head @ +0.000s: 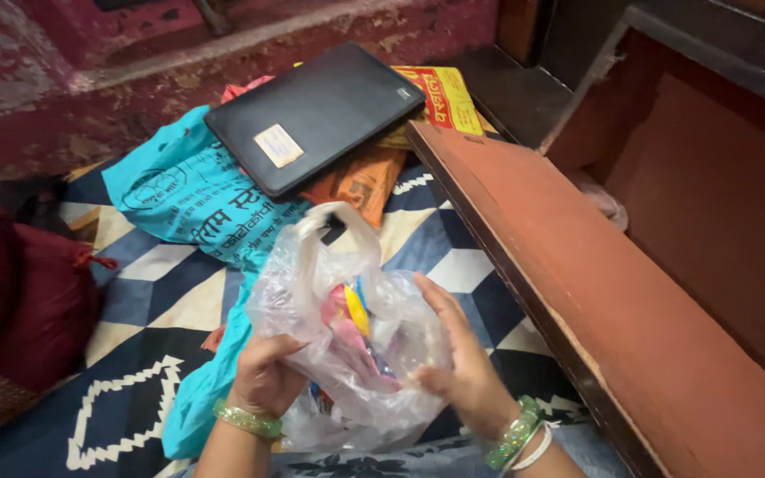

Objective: The person sits on a patterned floor mat and unpacks items from a clear plastic bag and an orange cloth bag. They place a blue cloth, a pink notebook, a black wallet, a phone, and a small box into the orange bag, then tie the plastic bag and set it aside.

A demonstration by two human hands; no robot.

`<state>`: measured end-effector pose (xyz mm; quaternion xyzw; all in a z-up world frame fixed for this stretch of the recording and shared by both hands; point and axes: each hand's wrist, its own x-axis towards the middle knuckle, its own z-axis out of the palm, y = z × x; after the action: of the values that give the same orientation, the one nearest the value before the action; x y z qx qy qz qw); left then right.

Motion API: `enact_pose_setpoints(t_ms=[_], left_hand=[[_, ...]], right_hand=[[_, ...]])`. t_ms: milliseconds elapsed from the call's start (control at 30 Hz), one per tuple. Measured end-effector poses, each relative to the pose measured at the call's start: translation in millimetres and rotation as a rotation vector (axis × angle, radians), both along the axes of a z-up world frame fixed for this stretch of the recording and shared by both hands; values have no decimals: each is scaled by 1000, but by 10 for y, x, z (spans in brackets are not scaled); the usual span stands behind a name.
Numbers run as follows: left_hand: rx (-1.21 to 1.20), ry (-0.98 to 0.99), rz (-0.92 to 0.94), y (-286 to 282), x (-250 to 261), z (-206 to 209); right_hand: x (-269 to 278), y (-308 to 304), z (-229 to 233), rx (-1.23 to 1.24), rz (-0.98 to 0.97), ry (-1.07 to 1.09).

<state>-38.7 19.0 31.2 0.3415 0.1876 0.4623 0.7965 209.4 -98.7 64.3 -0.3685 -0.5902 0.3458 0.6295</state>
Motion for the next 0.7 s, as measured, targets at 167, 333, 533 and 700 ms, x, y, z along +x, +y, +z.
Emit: enact_pose_setpoints(t_ms=[167,333,533,700], left_hand=[[36,154,-22,38,-72,-115],[236,803,-110,80,-240,-37],[591,1049,362,-196,-238,488],[742,1272,403,-405,258,657]], right_hand=[[-47,94,-121,-266,-296,-117],[-31,71,-72,-324,-388,-68],[-201,-52,64,-156,-427,-309],[-449,-186,110,-51,-356,-405]])
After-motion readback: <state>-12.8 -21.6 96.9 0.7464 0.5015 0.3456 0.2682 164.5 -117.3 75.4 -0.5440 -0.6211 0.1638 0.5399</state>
